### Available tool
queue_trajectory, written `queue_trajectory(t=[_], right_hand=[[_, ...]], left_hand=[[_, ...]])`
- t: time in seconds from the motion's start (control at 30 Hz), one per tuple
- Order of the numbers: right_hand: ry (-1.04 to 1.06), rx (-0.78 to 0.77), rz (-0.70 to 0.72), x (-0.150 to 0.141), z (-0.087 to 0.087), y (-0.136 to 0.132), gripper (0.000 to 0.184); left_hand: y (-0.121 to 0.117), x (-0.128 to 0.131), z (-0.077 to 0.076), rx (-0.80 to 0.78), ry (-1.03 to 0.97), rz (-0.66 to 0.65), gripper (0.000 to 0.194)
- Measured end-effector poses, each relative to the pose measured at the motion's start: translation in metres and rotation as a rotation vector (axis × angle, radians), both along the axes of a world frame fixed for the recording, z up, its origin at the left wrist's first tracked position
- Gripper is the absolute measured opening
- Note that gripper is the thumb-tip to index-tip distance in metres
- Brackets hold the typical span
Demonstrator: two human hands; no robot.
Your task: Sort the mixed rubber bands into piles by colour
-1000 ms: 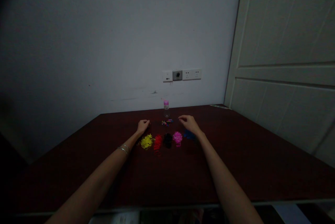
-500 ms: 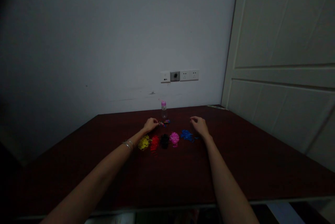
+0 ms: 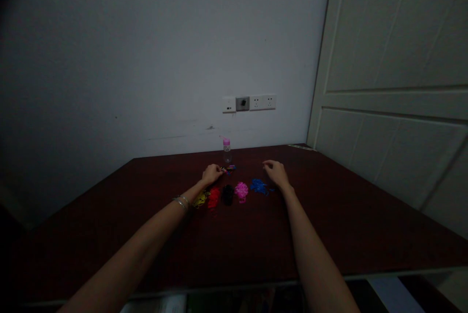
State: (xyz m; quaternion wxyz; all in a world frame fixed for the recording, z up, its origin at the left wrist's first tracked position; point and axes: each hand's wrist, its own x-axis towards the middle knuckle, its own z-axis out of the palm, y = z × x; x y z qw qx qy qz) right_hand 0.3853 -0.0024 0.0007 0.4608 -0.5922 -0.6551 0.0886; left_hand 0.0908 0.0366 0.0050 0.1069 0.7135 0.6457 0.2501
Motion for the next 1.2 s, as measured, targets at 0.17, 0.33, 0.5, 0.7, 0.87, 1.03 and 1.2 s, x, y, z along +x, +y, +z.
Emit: queue_trajectory(t=[0.17,0.33,0.5,0.7,0.87,1.03,1.2], right_hand=[[0.007,-0.001,0.008,0.0,-0.001,0.001,0.03],[-0.012,-0.005,0.008,0.0,0.0,0.001,0.031],[-0.029,-0.004,0.002,-0.001,0.002,0.0,0.03],[-0.035,-0.018,0.002,-0.001,0.001,0.0,0.03],[-0.023,-0.017,-0.008,-0.001,0.0,-0.001,0.029],[-0.023,-0.027,0.0,0.0,-0.001,0.001,0.03],[-0.041,-0.002,-0.009,0.0,0.001,0.0,0.031]], left_hand=[[0.0,0.001,-0.001,-0.005,0.0,0.024,0.012],[0.007,-0.007,-0.002,0.012,-0.101,0.011,0.014],[0.012,-0.012,0.011,0.154,-0.355,-0.013,0.018],[-0.002,0.002,0.046,0.375,-0.554,-0.051,0.021],[-0.018,0.014,0.064,0.421,-0.566,-0.137,0.021],[-0.028,0.032,0.064,0.402,-0.485,-0.304,0.02],[-0.034,0.061,0.046,0.241,-0.232,-0.557,0.017]])
